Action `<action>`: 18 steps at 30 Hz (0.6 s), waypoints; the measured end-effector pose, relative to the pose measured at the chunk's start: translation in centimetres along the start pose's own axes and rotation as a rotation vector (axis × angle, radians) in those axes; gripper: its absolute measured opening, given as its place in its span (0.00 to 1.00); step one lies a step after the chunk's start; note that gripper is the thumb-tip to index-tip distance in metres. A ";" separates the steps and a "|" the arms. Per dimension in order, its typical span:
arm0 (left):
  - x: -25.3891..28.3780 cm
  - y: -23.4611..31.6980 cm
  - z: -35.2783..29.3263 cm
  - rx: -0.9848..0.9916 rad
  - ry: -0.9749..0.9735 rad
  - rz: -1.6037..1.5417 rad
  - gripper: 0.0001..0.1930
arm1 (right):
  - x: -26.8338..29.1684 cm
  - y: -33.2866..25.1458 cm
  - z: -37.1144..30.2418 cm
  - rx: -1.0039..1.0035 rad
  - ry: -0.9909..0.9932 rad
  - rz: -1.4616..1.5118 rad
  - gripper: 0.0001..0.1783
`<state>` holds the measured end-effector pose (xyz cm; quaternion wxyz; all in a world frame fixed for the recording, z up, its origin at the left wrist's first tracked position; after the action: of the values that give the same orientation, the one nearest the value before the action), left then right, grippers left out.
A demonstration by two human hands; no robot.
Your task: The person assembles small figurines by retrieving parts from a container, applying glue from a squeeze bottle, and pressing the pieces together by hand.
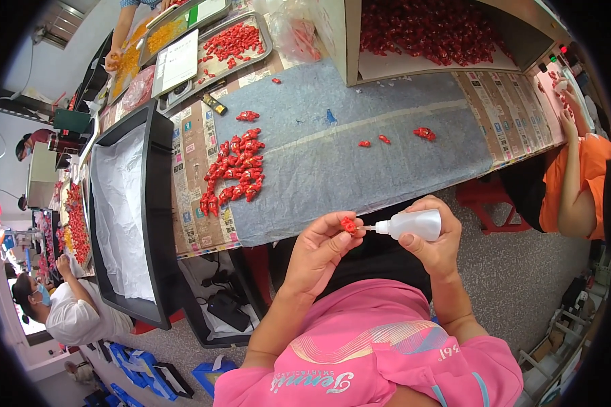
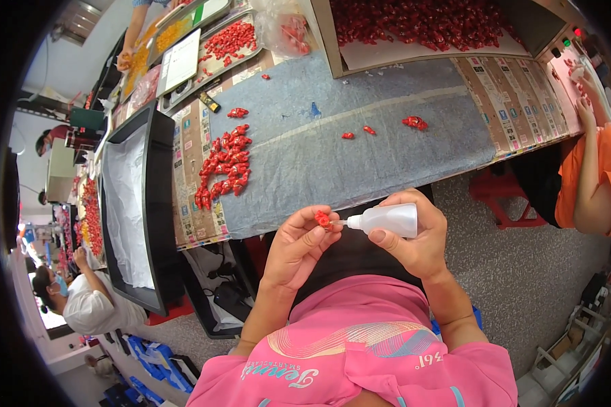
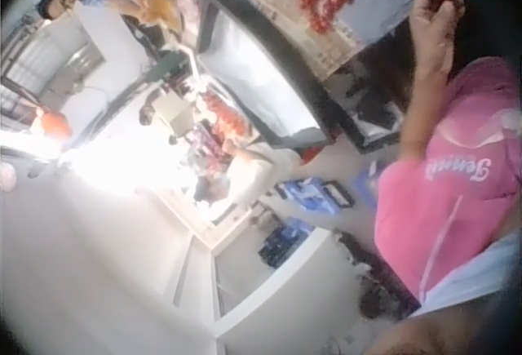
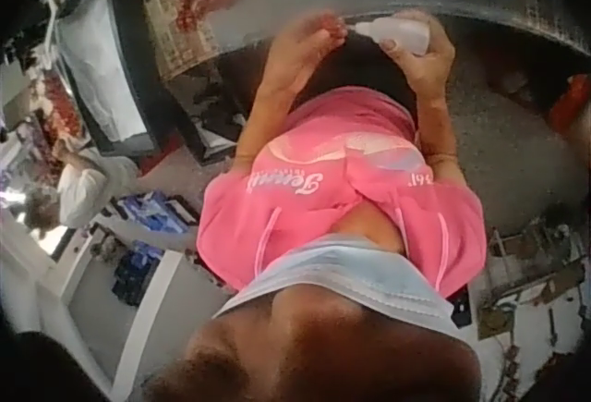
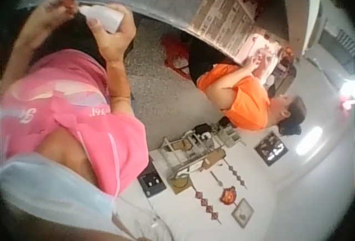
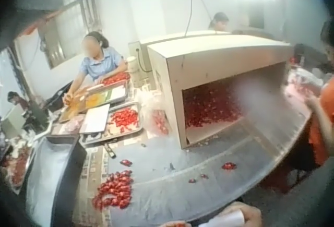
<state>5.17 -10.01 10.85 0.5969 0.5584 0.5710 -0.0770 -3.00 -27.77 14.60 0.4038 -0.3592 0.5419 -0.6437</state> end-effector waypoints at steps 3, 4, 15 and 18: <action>0.1 -0.1 0.0 -0.001 -0.006 -0.001 0.15 | -0.1 0.0 0.0 -0.018 0.000 0.019 0.22; 0.1 -0.1 0.0 -0.002 -0.009 0.000 0.15 | -0.1 0.0 0.0 -0.037 0.008 0.036 0.21; 0.3 0.1 0.0 0.001 0.029 -0.002 0.15 | 0.0 0.0 0.1 -0.033 0.048 0.044 0.21; 0.3 0.4 -0.1 -0.012 0.040 0.005 0.15 | -0.4 0.3 0.7 -0.026 0.101 0.061 0.21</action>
<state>5.52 -9.63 10.82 0.5890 0.5576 0.5818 -0.0610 -2.20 -27.73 14.42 0.3908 -0.3146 0.5806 -0.6412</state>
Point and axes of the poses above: each hand's wrist, its own z-axis towards the middle knuckle, its own x-axis out of the back of the hand, y = z × x, the point moved 4 cm from there along z, towards the middle knuckle, and after that the axes turned 3 degrees about -y, right-handed, at the moved point
